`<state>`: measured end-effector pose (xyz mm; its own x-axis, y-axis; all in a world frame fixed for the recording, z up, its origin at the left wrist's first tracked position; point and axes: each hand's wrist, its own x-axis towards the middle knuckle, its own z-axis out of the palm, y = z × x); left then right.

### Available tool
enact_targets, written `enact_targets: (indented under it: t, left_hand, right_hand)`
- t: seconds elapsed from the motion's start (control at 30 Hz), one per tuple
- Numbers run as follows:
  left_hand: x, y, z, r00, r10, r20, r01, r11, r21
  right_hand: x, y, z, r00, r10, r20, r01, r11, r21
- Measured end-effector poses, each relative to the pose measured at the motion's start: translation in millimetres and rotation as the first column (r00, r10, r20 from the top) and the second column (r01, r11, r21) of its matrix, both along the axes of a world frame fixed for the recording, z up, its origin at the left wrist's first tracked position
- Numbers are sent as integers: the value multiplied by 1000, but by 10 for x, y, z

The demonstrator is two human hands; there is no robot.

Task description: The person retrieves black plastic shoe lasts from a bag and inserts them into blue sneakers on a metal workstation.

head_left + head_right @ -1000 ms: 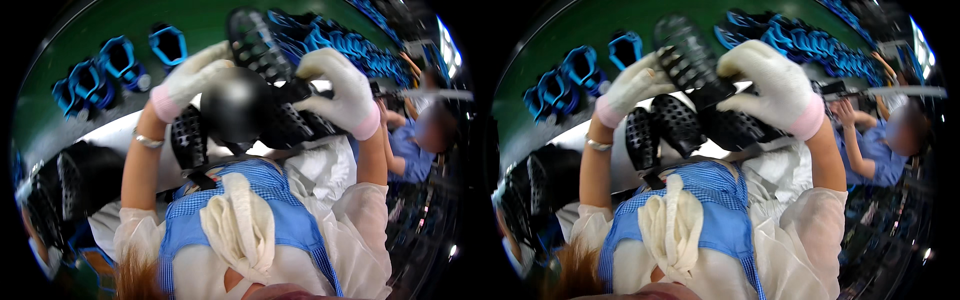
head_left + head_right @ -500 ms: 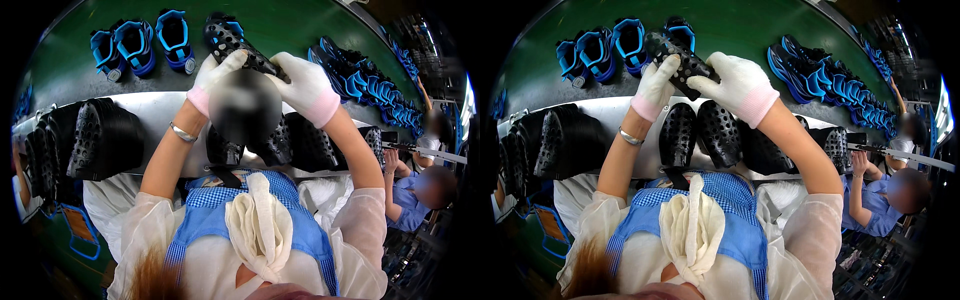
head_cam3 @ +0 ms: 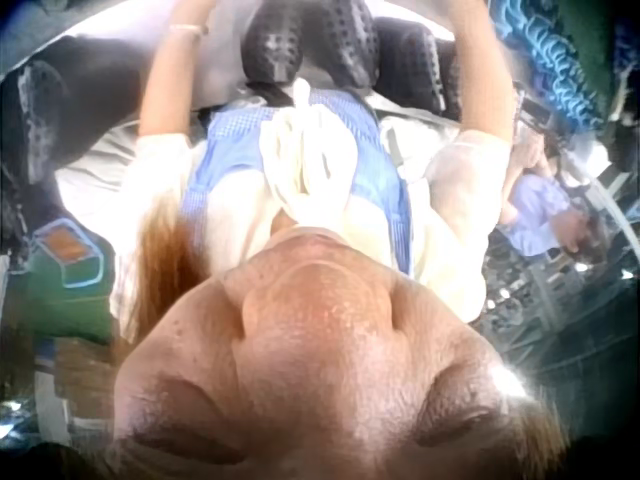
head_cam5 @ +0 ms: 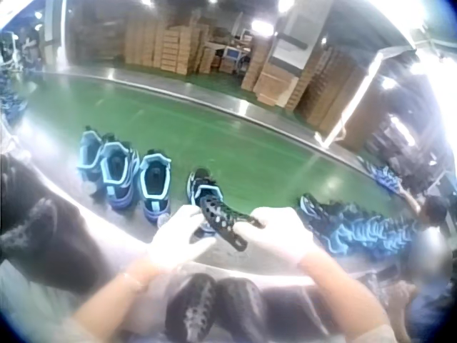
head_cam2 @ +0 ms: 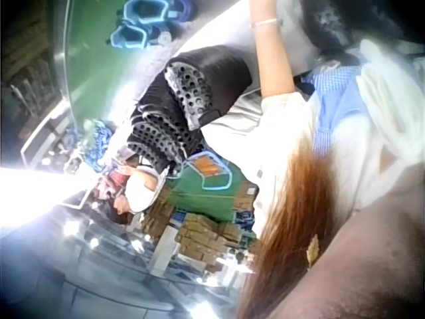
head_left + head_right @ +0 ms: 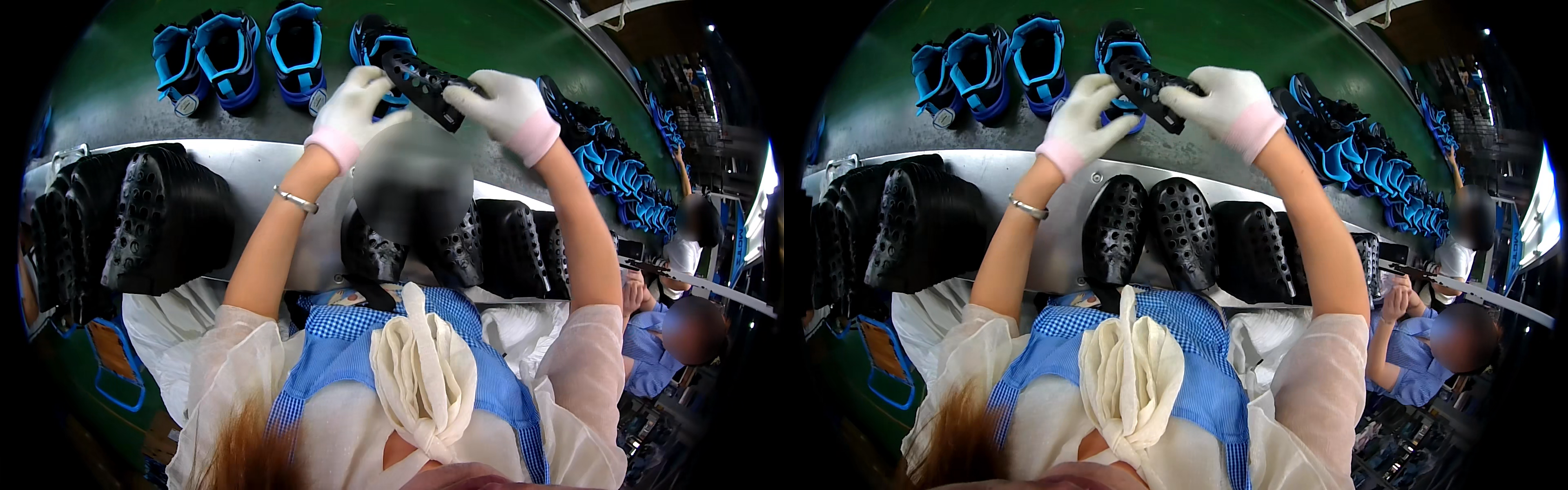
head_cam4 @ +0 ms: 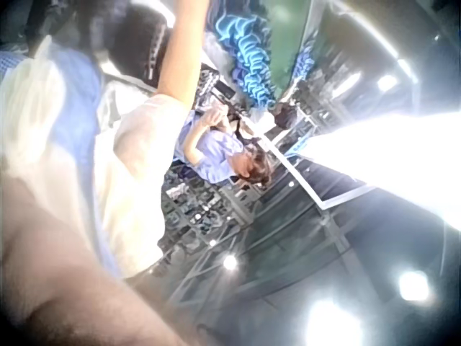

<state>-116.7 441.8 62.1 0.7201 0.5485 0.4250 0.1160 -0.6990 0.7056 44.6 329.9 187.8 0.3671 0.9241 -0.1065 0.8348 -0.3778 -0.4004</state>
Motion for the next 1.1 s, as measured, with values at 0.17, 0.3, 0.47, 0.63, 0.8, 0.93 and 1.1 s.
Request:
enact_targets:
  t: [0.17, 0.3, 0.47, 0.63, 0.8, 0.93, 1.1]
  left_hand:
    - [237, -65, -164, 961, 32, -274, -31, 999, 6]
    - [360, -65, -176, 955, -12, -298, -15, 996, -88]
    - [419, 13, -235, 909, -71, -410, 7, 988, -156]
    - [593, 184, 13, 603, -263, -753, 81, 959, -271]
    - [637, 271, -201, 636, -234, -736, 116, 971, -208]
    - [693, 274, -183, 585, -214, -782, 89, 976, -200]
    - [757, 226, -24, 551, -209, -808, 56, 975, -214]
  right_hand:
    - [221, 389, 33, 998, -13, -68, -3, 971, -241]
    - [171, 746, -103, 986, 78, 145, -33, 957, -287]
    - [-71, 1130, -515, 939, 124, 321, -6, 938, -346]
    - [-23, 1285, -1043, 970, 9, 244, 80, 933, -351]
    - [-34, 1359, -1079, 980, 64, 191, 15, 922, -387]
    - [-16, 1443, -1168, 984, 0, 180, 71, 920, -387]
    - [90, 1438, -1246, 970, 85, 229, -25, 966, -256]
